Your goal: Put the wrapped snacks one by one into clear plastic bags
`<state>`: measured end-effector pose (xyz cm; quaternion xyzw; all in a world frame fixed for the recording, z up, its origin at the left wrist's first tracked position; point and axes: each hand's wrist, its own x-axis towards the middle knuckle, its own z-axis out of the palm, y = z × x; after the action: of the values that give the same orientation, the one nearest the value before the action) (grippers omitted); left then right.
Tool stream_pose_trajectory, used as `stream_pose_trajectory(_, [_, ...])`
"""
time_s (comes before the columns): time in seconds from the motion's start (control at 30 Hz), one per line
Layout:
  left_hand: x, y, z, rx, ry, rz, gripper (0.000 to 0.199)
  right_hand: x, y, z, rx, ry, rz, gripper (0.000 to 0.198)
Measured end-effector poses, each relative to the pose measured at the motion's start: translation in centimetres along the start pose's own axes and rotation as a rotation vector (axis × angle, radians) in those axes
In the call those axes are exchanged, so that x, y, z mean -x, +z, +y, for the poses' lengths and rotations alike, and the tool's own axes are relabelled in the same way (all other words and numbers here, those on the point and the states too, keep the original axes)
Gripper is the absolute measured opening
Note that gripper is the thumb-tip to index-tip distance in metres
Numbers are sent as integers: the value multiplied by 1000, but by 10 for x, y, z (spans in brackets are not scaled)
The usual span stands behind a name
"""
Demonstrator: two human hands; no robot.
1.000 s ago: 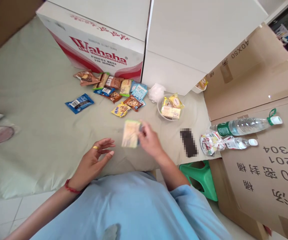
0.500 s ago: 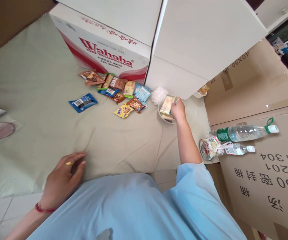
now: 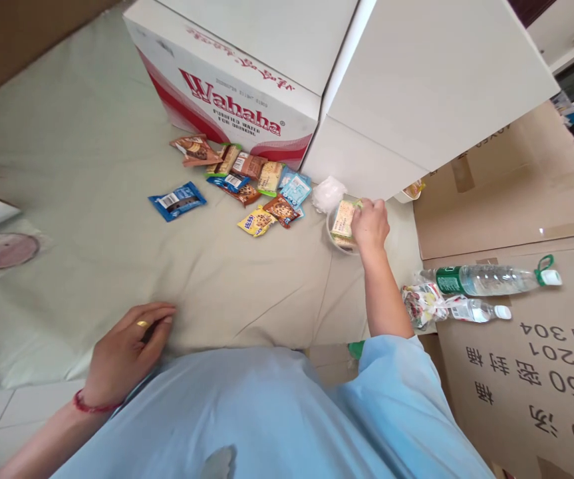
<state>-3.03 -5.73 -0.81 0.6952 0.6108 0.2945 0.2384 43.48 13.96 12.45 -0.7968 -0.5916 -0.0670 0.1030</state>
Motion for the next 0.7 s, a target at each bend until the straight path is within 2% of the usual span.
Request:
stream_pose_trajectory(0.07, [-3, 1, 1, -14, 3, 26, 22, -16, -9, -5, -32, -82, 41, 33])
stream_pose_trajectory(0.13, [-4, 4, 3, -22, 38, 57, 18, -35, -13, -16, -51, -212, 19, 28])
stream_pose_trajectory(0.23, [-5, 6, 5, -13, 75, 81, 16, -60, -8, -38, -24, -372, -83, 25])
stream_pose_trajectory(0.3, [-5, 7, 5, 2, 82, 86, 17, -74, 3, -52, 19, -409, -193, 21])
stream_pose_trajectory(0.4, [-5, 7, 3, 13, 93, 87, 17, -87, 21, -67, 45, -392, -301, 19])
stream_pose_trajectory(0.5, [-5, 8, 2, 11, 107, 94, 18, -95, 31, -68, 43, -335, -307, 27])
stream_pose_trajectory(0.63, [-4, 8, 2, 26, 114, 103, 19, -94, 16, -57, -8, -253, -224, 16])
stream_pose_trajectory(0.7, [-4, 7, 4, 47, 88, 98, 18, -81, -2, -52, -218, -186, -123, 9])
